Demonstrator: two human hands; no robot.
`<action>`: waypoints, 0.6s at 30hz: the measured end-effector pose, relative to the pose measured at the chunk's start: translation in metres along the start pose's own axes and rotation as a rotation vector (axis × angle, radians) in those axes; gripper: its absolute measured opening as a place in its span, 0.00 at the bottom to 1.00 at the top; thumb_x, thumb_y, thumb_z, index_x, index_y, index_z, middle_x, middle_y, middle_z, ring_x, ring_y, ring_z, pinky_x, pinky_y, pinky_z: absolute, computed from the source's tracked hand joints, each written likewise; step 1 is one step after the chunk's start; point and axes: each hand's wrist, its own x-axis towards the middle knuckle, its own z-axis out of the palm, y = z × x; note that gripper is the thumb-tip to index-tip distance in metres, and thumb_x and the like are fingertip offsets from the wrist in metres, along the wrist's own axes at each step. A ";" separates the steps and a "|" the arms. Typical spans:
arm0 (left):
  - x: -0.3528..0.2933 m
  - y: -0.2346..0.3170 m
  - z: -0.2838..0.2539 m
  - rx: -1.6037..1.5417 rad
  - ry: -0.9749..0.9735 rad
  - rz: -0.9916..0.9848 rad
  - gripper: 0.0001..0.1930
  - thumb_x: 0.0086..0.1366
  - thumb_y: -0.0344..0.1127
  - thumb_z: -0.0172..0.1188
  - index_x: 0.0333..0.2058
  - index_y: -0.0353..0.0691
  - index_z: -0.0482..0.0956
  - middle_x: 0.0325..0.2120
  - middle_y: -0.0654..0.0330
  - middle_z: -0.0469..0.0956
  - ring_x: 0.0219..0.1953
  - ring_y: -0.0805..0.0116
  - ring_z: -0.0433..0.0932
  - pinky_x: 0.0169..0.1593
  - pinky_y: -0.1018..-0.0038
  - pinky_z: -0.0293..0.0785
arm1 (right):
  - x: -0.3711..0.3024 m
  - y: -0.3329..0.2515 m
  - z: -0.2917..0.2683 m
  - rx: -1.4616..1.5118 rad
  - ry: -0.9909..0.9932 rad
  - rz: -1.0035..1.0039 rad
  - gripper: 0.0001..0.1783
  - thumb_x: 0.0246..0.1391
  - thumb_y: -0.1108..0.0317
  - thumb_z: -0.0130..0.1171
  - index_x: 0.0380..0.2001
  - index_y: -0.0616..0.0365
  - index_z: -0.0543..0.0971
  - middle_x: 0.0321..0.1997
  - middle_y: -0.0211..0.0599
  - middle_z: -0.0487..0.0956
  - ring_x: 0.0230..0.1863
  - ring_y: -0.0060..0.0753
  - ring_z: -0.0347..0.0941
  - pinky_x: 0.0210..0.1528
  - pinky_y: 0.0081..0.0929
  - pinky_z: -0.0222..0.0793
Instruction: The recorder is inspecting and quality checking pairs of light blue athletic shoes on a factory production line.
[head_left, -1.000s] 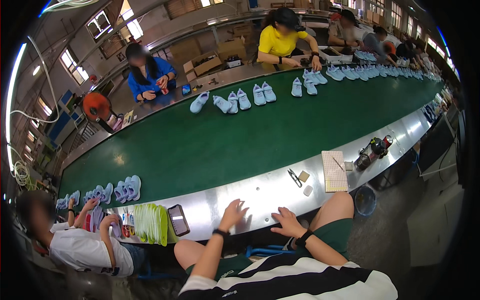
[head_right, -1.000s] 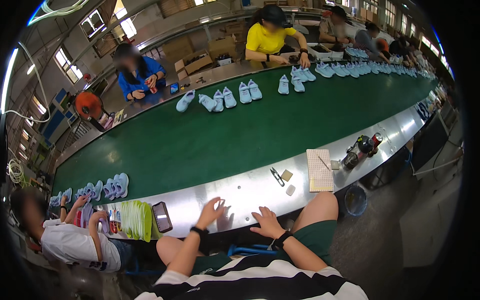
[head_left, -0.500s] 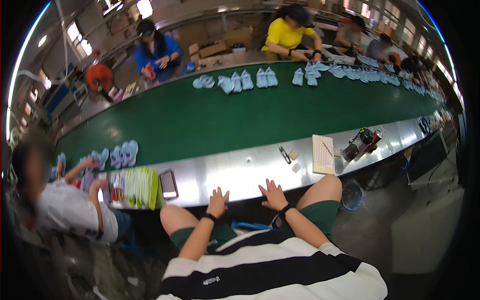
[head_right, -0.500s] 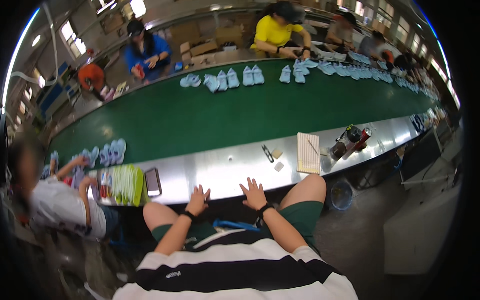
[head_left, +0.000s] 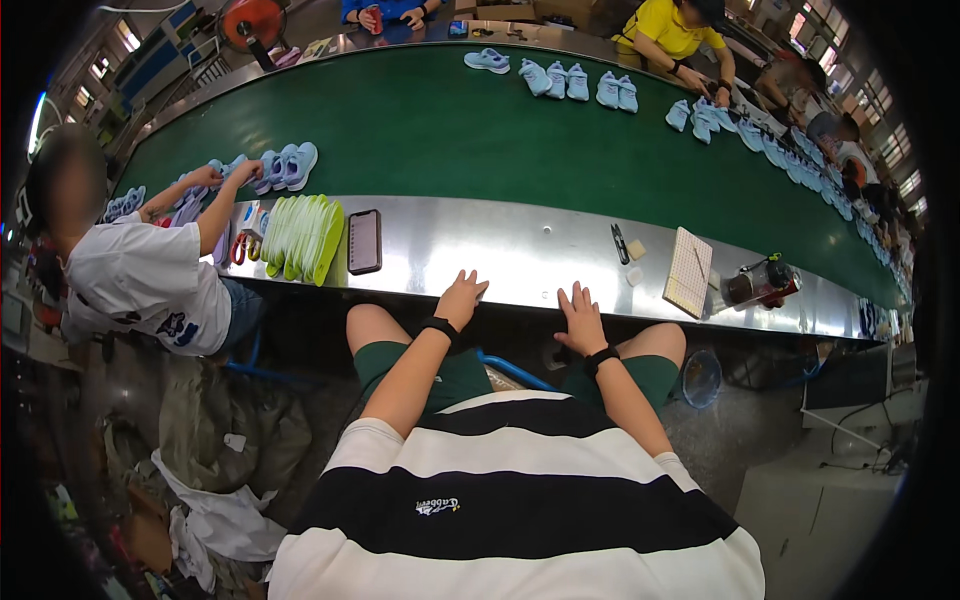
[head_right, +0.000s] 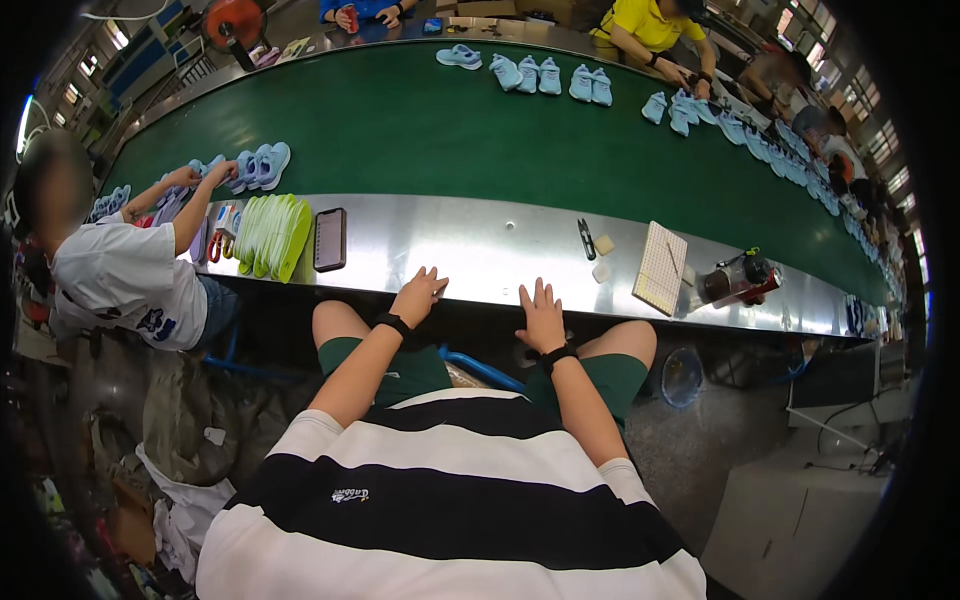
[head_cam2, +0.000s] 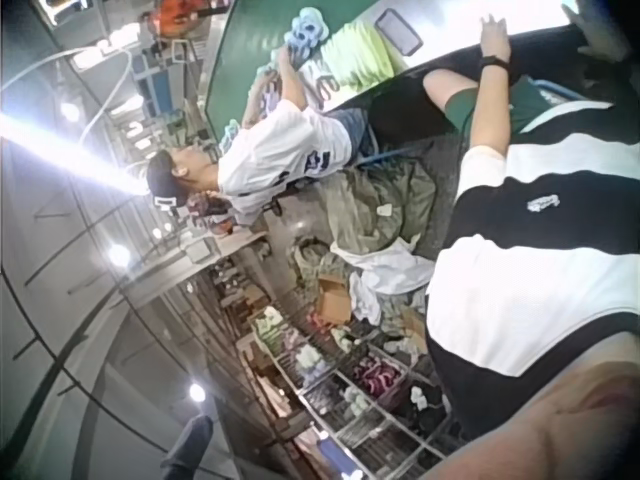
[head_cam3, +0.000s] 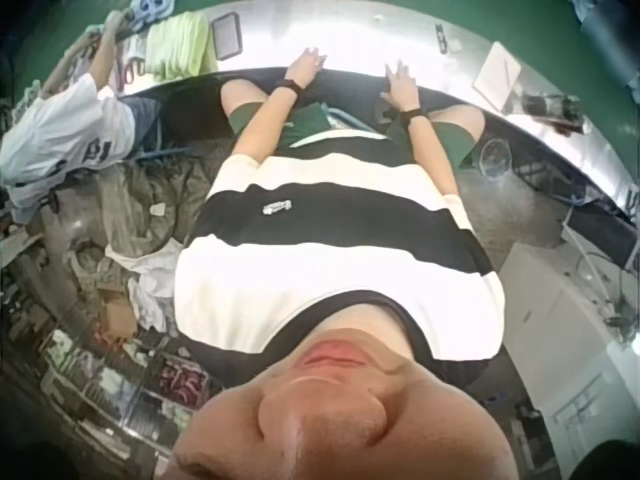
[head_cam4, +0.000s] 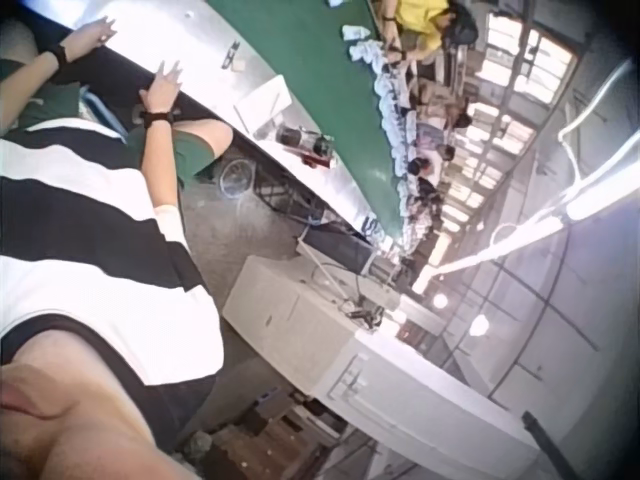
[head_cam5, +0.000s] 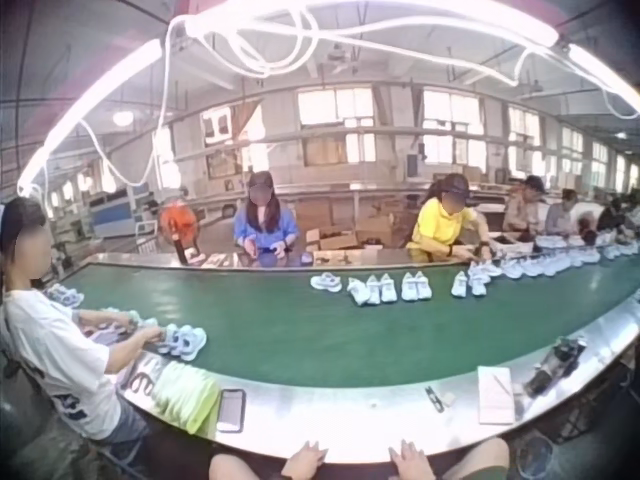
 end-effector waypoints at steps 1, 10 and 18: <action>0.000 0.001 -0.001 0.013 0.001 0.001 0.26 0.53 0.19 0.59 0.52 0.44 0.74 0.57 0.47 0.67 0.61 0.41 0.63 0.57 0.62 0.72 | -0.001 -0.004 0.002 0.000 -0.003 -0.003 0.57 0.35 0.58 0.74 0.68 0.48 0.54 0.72 0.58 0.46 0.71 0.63 0.43 0.66 0.59 0.50; -0.012 0.015 -0.009 -0.063 0.089 -0.009 0.24 0.53 0.26 0.63 0.51 0.40 0.74 0.54 0.46 0.69 0.57 0.41 0.65 0.59 0.60 0.68 | 0.023 -0.020 -0.013 -0.077 -0.019 -0.080 0.60 0.31 0.48 0.75 0.68 0.48 0.54 0.72 0.60 0.45 0.70 0.69 0.41 0.67 0.63 0.40; 0.007 0.029 -0.026 -0.021 -0.014 -0.060 0.24 0.54 0.34 0.65 0.50 0.34 0.73 0.53 0.40 0.68 0.58 0.38 0.64 0.56 0.59 0.70 | 0.046 -0.012 -0.015 -0.074 -0.179 -0.132 0.51 0.41 0.56 0.70 0.67 0.47 0.56 0.71 0.65 0.45 0.68 0.73 0.46 0.66 0.53 0.51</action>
